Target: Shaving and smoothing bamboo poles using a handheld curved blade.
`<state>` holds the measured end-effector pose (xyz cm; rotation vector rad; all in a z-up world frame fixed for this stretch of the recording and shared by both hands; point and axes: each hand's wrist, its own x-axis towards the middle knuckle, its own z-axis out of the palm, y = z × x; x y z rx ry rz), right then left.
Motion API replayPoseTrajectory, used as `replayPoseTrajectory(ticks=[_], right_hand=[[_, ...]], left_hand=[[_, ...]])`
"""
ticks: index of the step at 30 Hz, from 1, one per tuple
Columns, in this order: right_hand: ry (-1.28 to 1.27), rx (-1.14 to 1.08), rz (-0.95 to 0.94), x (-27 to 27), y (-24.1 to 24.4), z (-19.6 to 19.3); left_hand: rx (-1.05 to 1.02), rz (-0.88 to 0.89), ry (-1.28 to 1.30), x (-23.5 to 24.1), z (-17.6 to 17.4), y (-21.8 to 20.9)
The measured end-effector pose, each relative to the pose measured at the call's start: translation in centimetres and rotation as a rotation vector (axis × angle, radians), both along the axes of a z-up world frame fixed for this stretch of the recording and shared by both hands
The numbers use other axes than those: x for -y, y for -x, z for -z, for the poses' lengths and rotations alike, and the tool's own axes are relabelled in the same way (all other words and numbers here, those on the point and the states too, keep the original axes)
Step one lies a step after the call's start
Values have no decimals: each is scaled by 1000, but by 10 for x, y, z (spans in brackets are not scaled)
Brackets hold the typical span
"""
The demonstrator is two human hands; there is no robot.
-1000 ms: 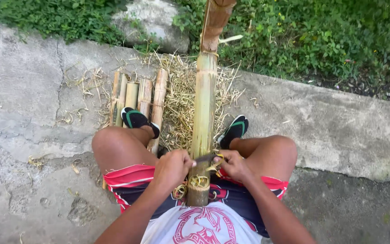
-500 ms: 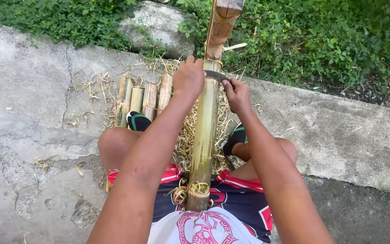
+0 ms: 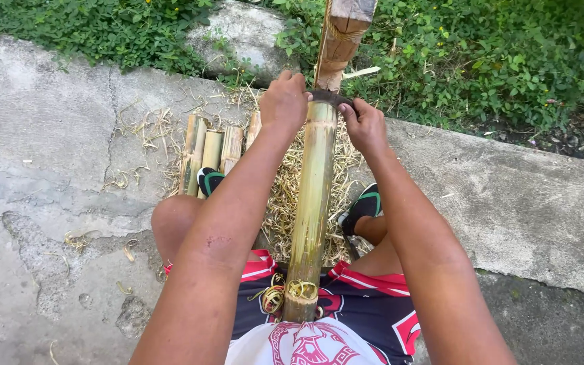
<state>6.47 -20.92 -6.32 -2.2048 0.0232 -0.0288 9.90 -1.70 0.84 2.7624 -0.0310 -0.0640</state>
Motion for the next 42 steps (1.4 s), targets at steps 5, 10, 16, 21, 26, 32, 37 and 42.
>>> replayPoseTrajectory(ticks=[5, 10, 16, 21, 26, 32, 37, 42], right_hand=[[35, -24, 9, 1, 25, 6], [67, -76, 45, -2, 40, 4], [-142, -58, -67, 4, 17, 18], [-205, -173, 55, -6, 35, 28], [-139, -175, -13, -3, 103, 20], [-151, -211, -17, 3, 66, 8], [-79, 46, 56, -3, 34, 2], [67, 6, 12, -3, 67, 0]], left_hand=[[-56, 51, -17, -5, -11, 23], [27, 72, -46, -6, -13, 36], [-147, 101, -172, 1, -2, -2], [223, 131, -91, 6, -10, 6], [-233, 154, -141, 0, -30, 61], [-266, 79, -131, 5, -18, 32], [-2, 42, -63, 2, -16, 9], [-134, 129, -108, -11, -8, 41]])
